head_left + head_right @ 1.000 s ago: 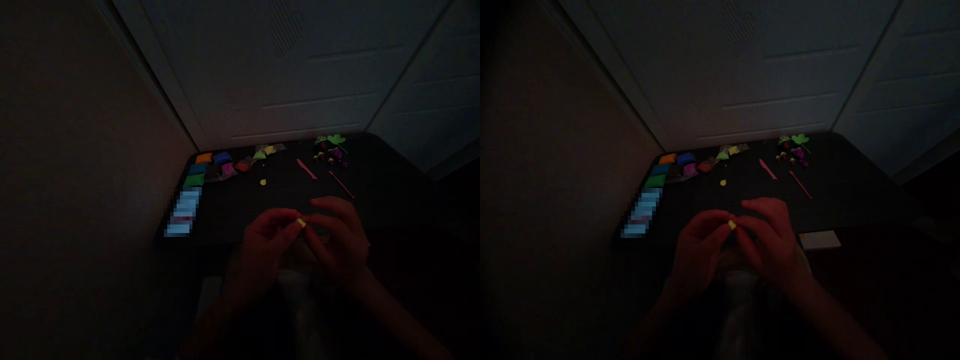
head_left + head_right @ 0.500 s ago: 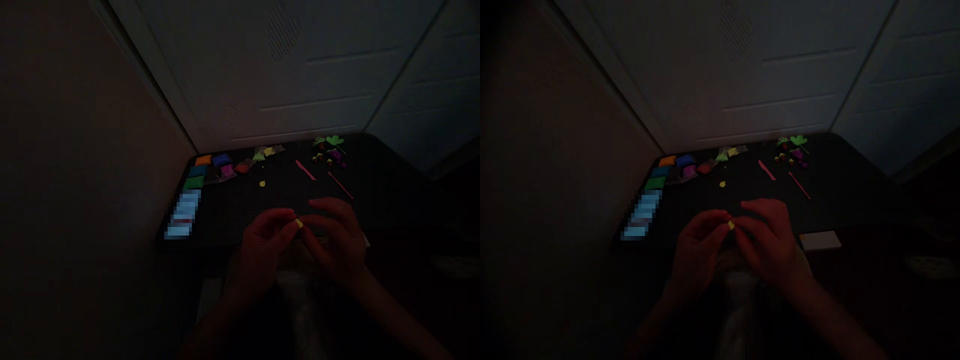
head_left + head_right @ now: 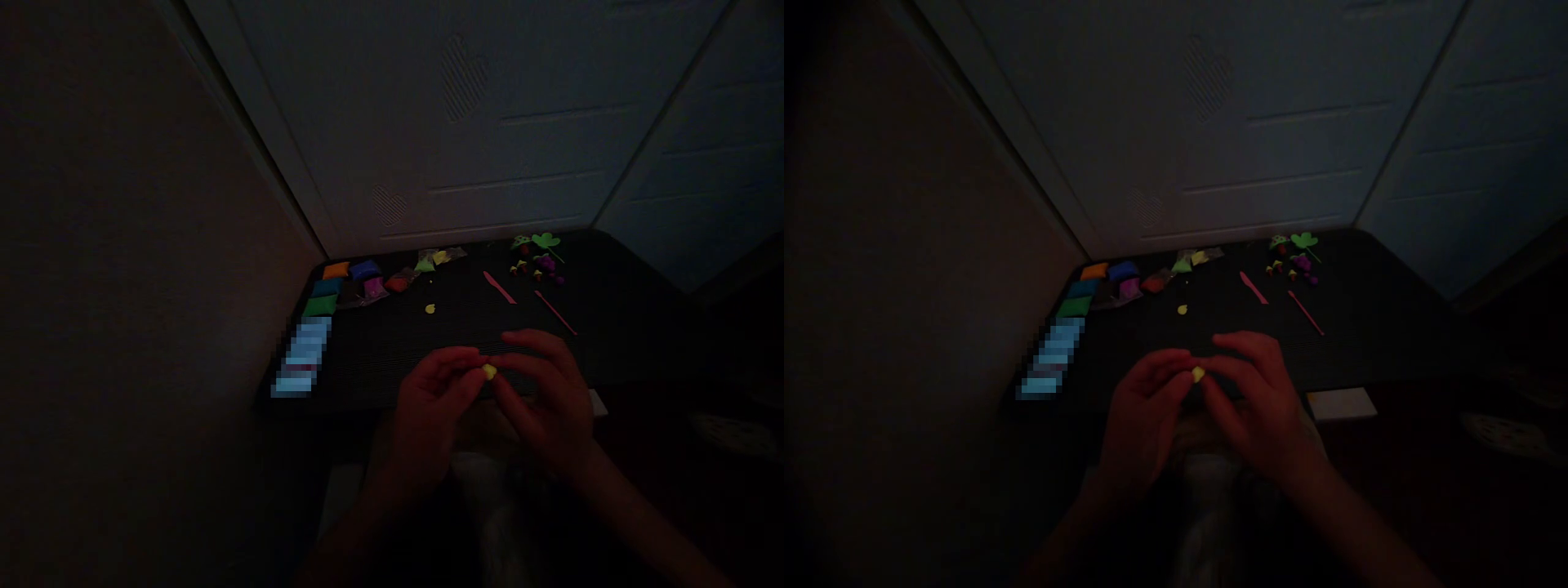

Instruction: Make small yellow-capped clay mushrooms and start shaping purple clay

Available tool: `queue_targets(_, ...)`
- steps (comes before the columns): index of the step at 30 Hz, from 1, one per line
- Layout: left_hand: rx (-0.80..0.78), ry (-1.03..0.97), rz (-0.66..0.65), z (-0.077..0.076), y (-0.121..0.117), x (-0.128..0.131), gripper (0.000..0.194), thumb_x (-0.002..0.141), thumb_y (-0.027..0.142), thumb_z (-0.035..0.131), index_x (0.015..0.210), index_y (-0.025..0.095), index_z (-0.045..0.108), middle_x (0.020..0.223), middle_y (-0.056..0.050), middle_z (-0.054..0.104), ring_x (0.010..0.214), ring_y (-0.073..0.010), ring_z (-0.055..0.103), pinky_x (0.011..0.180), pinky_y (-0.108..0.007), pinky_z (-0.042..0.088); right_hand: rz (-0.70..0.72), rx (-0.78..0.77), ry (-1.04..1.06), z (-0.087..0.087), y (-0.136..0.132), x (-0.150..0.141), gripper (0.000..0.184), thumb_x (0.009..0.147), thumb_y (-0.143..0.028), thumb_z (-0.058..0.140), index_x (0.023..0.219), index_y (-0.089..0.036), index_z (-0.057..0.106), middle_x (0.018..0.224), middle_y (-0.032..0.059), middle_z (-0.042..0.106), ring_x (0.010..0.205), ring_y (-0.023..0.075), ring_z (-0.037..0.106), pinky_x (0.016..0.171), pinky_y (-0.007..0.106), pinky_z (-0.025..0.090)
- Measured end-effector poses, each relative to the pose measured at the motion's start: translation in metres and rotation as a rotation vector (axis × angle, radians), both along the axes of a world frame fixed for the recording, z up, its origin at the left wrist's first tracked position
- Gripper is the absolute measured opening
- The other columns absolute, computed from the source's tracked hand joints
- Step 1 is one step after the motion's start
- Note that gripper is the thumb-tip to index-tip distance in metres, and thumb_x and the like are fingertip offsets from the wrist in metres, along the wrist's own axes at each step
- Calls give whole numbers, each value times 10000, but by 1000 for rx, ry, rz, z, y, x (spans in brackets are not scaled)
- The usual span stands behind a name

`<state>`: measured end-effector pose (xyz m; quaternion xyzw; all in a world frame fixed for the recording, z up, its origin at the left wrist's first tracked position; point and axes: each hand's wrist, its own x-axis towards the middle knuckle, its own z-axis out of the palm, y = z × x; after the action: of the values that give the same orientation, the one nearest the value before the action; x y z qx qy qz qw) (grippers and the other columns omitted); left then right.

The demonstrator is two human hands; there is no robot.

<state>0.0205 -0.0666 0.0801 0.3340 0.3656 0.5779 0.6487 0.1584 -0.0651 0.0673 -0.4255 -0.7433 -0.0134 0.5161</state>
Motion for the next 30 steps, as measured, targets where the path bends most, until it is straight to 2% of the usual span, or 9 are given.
queue_targets(13, -24, -70, -14, 0, 0, 1, 180, 674, 143, 701, 835, 219, 676, 814, 17, 712, 767, -76, 641, 701, -158, 476, 2, 54, -18, 0, 1, -2, 269, 731, -122, 617, 975, -222, 564, 1033, 65, 573, 982, 224, 533, 825, 422, 454)
queue_targets(17, -50, -110, -43, 1, 0, 2, 187, 679, 142, 694, 845, 226, 682, 851, 6, 719, 824, -98, 646, 750, -185, 476, -12, 85, -37, -1, 1, -1, 263, 732, -108, 616, 961, -226, 565, 1046, 59, 565, 986, 220, 525, 823, 421, 452)
queue_targets(24, 11, 96, -78, -1, -1, -3, 126, 726, 204, 653, 838, 218, 707, 881, -2, 706, 847, -115, 612, 765, -205, 458, -11, 109, -42, 1, 0, 0, 287, 723, -93, 619, 972, -219, 553, 1035, 60, 565, 981, 222, 523, 828, 434, 448)
queue_targets(30, -7, 114, -68, -1, -1, -1, 100, 708, 213, 668, 801, 209, 706, 819, 1, 695, 785, -114, 594, 740, -219, 447, -14, 135, -12, 0, 1, -5, 299, 714, -92, 617, 974, -224, 547, 1012, 62, 573, 957, 227, 532, 805, 439, 456)
